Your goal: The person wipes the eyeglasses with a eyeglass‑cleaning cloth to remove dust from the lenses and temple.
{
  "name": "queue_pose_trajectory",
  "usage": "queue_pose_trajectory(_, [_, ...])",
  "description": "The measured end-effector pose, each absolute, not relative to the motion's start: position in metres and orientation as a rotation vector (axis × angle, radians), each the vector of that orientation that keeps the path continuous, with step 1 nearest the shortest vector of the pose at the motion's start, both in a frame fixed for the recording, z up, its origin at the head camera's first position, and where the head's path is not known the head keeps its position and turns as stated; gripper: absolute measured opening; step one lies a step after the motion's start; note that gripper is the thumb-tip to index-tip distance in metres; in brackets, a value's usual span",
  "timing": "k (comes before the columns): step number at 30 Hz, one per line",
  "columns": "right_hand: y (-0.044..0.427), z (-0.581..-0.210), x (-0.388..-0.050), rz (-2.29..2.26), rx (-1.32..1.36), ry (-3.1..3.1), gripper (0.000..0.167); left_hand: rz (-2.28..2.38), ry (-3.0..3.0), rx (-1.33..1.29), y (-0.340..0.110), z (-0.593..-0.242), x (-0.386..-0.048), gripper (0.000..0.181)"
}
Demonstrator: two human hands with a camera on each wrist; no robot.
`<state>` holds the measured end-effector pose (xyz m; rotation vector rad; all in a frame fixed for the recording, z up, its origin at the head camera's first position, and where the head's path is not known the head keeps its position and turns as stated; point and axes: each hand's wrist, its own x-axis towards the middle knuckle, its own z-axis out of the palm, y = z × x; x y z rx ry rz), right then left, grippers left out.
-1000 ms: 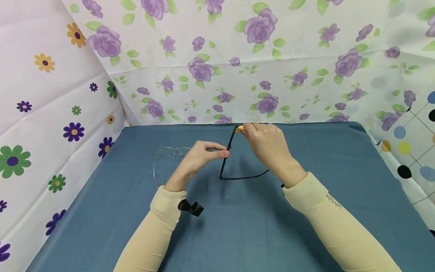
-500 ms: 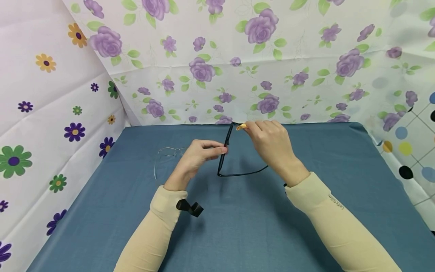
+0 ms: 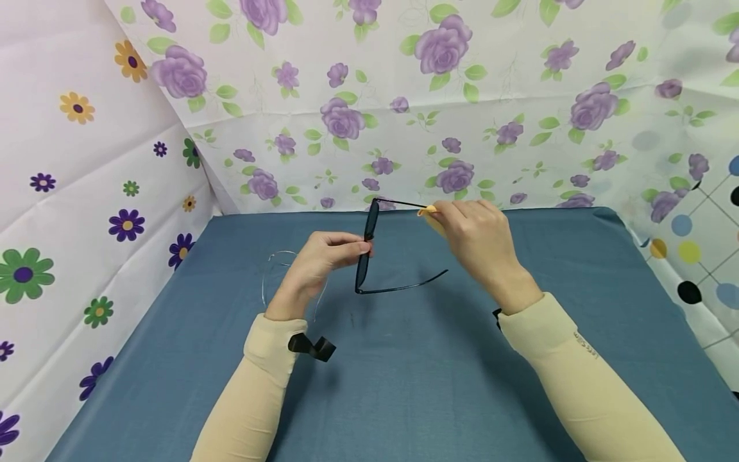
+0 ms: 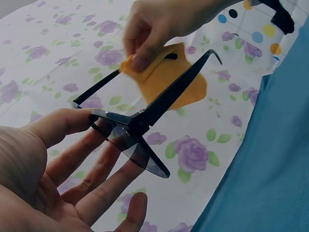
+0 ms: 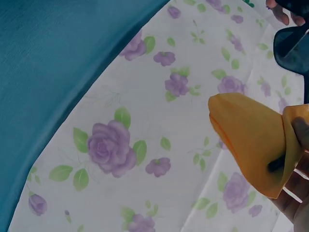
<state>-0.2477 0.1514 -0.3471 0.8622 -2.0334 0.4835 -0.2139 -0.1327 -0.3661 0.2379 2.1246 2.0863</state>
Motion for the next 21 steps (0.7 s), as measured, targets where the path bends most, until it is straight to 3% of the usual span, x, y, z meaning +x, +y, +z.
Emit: queue_pose_trajectory(21, [0.173,-0.355,-0.25,0.603,0.867,-1.947,0.022,2.18,2.019,0.324,-0.143,-0.359,-0.214,0.021])
